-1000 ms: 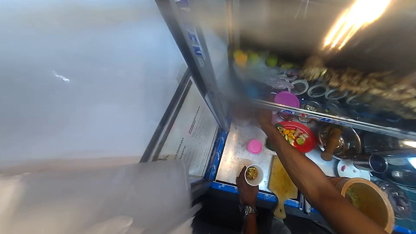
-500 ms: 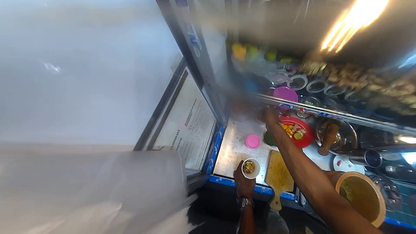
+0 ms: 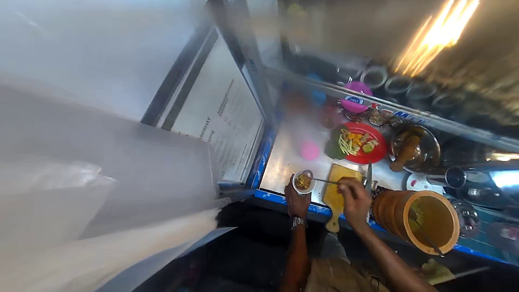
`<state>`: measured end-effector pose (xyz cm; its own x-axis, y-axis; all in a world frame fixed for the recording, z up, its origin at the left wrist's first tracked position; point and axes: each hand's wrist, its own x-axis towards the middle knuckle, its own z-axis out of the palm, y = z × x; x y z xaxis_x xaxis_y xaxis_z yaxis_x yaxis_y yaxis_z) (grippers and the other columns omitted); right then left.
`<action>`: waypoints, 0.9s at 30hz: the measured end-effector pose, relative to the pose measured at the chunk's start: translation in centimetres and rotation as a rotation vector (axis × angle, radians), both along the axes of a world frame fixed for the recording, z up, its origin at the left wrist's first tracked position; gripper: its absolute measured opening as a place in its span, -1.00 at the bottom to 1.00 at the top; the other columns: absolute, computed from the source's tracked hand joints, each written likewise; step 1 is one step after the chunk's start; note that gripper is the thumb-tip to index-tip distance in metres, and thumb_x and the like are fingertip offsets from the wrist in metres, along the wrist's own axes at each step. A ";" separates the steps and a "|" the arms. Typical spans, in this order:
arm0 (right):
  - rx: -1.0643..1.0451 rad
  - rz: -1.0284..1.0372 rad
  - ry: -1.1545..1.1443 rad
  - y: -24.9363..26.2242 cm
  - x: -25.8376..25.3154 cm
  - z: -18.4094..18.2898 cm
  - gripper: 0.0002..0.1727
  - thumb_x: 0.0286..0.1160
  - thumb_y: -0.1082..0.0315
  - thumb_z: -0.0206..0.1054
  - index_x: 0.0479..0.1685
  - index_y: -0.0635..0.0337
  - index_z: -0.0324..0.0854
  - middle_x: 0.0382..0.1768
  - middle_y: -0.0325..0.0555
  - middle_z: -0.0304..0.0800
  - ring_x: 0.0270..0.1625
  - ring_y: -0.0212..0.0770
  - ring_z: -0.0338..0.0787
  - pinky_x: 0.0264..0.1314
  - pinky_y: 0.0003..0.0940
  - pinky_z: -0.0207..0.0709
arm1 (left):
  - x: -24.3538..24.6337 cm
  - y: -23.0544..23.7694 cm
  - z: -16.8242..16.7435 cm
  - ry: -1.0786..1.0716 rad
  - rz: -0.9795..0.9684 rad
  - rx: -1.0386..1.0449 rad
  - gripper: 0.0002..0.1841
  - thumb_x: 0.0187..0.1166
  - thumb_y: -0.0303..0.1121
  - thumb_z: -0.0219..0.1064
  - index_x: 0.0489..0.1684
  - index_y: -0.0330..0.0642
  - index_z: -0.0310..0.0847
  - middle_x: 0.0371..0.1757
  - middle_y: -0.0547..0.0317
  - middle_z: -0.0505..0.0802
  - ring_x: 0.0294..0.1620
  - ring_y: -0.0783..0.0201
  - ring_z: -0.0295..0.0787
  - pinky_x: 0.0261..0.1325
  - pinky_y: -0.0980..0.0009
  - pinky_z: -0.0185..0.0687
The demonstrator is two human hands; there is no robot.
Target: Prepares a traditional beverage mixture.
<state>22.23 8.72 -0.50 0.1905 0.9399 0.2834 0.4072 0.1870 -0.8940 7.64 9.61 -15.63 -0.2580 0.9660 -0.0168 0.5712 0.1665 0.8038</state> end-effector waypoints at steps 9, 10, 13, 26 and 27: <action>0.222 0.219 -0.448 -1.9 -0.1 -3.0 -0.77 0.54 0.53 0.28 -0.03 0.17 0.85 -0.03 -0.04 0.89 0.08 -0.22 0.83 0.25 -0.49 0.67 | 0.0 0.2 0.5 -0.025 -0.008 -0.094 -0.07 0.20 -0.17 0.63 0.60 -0.54 0.32 0.39 -0.46 0.68 0.46 -0.31 0.59 0.65 -0.04 0.34; 0.205 0.213 -0.424 -1.7 0.0 -2.7 -0.78 0.55 0.51 0.29 -0.04 0.18 0.85 -0.03 -0.03 0.89 0.08 -0.22 0.83 0.25 -0.49 0.67 | 0.0 0.2 0.4 -0.022 -0.004 -0.098 -0.06 0.19 -0.16 0.63 0.60 -0.53 0.33 0.39 -0.46 0.68 0.46 -0.30 0.60 0.65 -0.04 0.34; 0.021 0.111 -0.133 -0.7 -0.3 -1.0 -0.80 0.56 0.49 0.30 -0.08 0.34 0.85 -0.05 0.01 0.88 0.05 -0.31 0.85 0.18 -0.51 0.73 | 0.1 -0.1 0.1 -0.014 0.000 -0.081 -0.04 0.18 -0.11 0.65 0.62 -0.49 0.33 0.39 -0.45 0.68 0.46 -0.31 0.60 0.64 -0.05 0.37; -0.267 -0.333 0.848 15.3 0.2 10.6 -0.63 0.89 0.32 -0.19 0.39 0.35 0.35 0.14 -0.02 0.65 0.18 -0.29 0.73 0.29 -0.40 0.59 | 0.1 0.1 -0.2 0.017 -0.003 0.024 -0.06 0.13 -0.03 0.61 0.54 -0.49 0.43 0.35 -0.39 0.74 0.37 -0.30 0.67 0.59 -0.08 0.41; -0.397 -0.396 0.820 14.7 -2.0 15.4 -0.61 0.87 0.38 -0.18 0.47 0.35 0.36 0.24 0.01 0.64 0.29 -0.28 0.70 0.42 -0.40 0.49 | 0.1 0.1 -0.1 0.014 -0.006 0.028 -0.07 0.14 -0.04 0.61 0.53 -0.48 0.44 0.34 -0.37 0.75 0.37 -0.29 0.68 0.59 -0.08 0.41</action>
